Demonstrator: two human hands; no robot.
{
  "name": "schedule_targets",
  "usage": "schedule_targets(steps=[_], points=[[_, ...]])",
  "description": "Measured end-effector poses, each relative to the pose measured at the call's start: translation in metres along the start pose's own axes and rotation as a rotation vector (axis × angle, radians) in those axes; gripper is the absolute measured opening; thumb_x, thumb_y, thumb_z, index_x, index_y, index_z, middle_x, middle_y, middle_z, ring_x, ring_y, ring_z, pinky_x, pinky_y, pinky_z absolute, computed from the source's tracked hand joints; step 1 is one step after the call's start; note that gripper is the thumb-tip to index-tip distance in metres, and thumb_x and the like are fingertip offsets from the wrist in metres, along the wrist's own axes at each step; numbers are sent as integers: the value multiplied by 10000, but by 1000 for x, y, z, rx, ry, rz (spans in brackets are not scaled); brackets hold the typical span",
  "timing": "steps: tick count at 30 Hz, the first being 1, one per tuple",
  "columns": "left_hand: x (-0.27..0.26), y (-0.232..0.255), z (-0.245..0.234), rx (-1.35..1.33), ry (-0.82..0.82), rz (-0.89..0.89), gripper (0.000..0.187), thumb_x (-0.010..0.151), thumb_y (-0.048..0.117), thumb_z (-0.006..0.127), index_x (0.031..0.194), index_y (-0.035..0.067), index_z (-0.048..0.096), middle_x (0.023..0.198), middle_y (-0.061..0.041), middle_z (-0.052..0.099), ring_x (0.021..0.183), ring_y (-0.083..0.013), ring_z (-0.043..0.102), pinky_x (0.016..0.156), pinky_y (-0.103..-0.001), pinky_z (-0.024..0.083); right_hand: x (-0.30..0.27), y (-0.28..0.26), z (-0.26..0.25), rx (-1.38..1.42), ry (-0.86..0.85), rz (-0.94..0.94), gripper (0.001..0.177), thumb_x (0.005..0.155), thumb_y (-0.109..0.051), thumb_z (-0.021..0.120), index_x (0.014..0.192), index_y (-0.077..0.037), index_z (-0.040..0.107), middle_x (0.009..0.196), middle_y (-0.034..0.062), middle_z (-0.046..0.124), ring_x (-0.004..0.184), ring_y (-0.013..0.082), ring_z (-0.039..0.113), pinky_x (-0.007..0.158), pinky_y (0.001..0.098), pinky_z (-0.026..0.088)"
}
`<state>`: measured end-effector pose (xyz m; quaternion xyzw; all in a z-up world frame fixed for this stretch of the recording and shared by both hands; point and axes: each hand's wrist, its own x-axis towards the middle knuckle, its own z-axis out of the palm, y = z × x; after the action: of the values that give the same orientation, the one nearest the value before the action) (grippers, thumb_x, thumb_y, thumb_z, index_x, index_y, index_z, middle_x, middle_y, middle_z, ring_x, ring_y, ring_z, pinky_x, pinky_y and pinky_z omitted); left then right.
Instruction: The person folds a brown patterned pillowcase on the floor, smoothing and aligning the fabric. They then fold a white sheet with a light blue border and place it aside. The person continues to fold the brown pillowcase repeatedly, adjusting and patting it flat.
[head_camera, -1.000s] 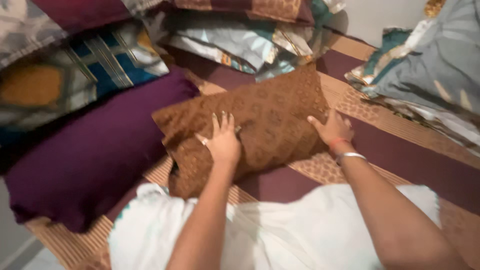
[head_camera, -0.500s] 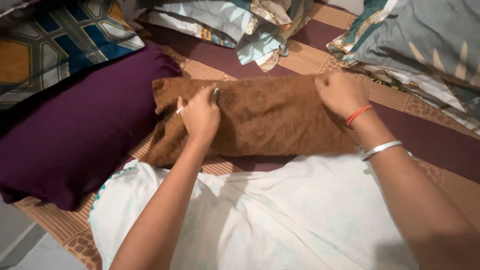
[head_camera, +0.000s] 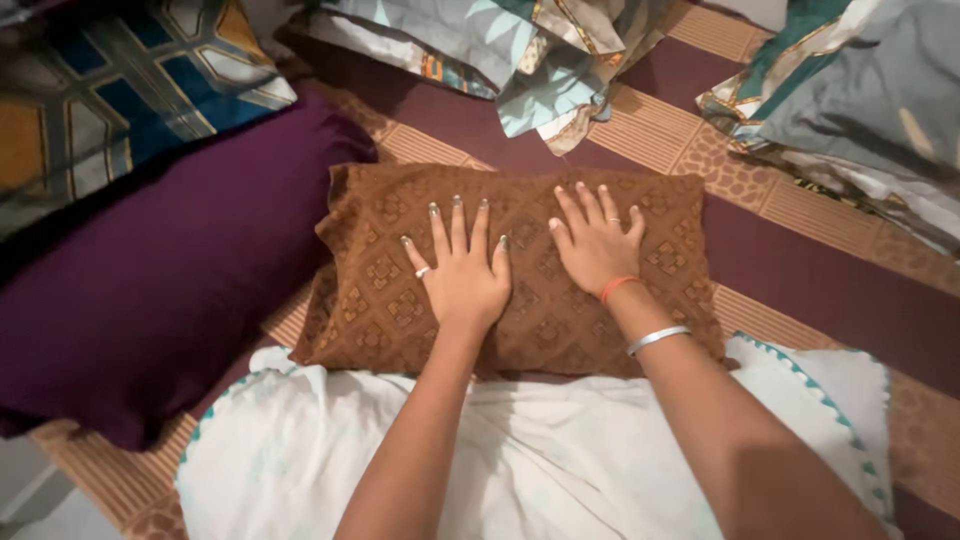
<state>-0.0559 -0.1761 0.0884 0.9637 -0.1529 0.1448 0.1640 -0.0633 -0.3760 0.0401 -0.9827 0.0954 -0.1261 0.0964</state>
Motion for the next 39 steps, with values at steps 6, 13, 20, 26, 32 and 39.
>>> schedule_targets(steps=[6, 13, 20, 26, 32, 39], points=[[64, 5, -66, 123, -677, -27, 607, 1022, 577, 356, 1531, 251, 415, 1674, -68, 195, 1557, -331, 83, 1164, -754, -64, -2, -4, 2, -36, 142, -3, 482, 1052, -434, 445, 1512, -308, 517, 1572, 23, 490, 1473, 254, 396, 1154, 630, 184], [73, -43, -66, -232, 507, -104, 564, 1120, 389, 334, 1654, 207, 344, 1765, -28, 270, 1681, -273, 148, 1367, -626, 71, -6, -2, 0, 24, 266, -14, 425, 1036, -374, 500, 1433, -290, 626, 1504, 24, 593, 1416, 255, 498, 1167, 605, 209], [164, -105, -12, -29, -855, 64, 681, 1007, 570, 488, 1475, 77, 530, 1526, -200, 487, 1418, -362, 467, 1199, -510, 358, -2, -3, -3, 54, 311, -1, 402, 1042, -315, 520, 1420, -272, 649, 1478, 19, 625, 1402, 243, 526, 1169, 567, 233], [111, -65, -19, -240, 455, -66, 494, 1078, 363, 404, 1486, 114, 532, 1520, -94, 598, 1532, -285, 435, 1305, -604, 126, -6, -5, -2, 62, 310, 12, 391, 1011, -309, 541, 1379, -276, 669, 1439, 18, 644, 1375, 242, 535, 1158, 557, 229], [113, -66, -13, 89, -725, -148, 748, 976, 602, 359, 1554, 141, 242, 1677, -118, 191, 1479, -386, 152, 1123, -680, 132, 0, -7, -2, 103, 352, 10, 384, 997, -296, 552, 1356, -238, 677, 1424, 15, 649, 1385, 243, 524, 1148, 556, 242], [98, 28, -63, -381, 532, 6, 578, 1115, 375, 394, 1624, 105, 350, 1717, -111, 392, 1648, -331, 262, 1356, -611, 104, -1, -9, -8, 97, 351, 23, 378, 988, -283, 546, 1343, -238, 668, 1412, 13, 650, 1360, 238, 531, 1134, 562, 255]])
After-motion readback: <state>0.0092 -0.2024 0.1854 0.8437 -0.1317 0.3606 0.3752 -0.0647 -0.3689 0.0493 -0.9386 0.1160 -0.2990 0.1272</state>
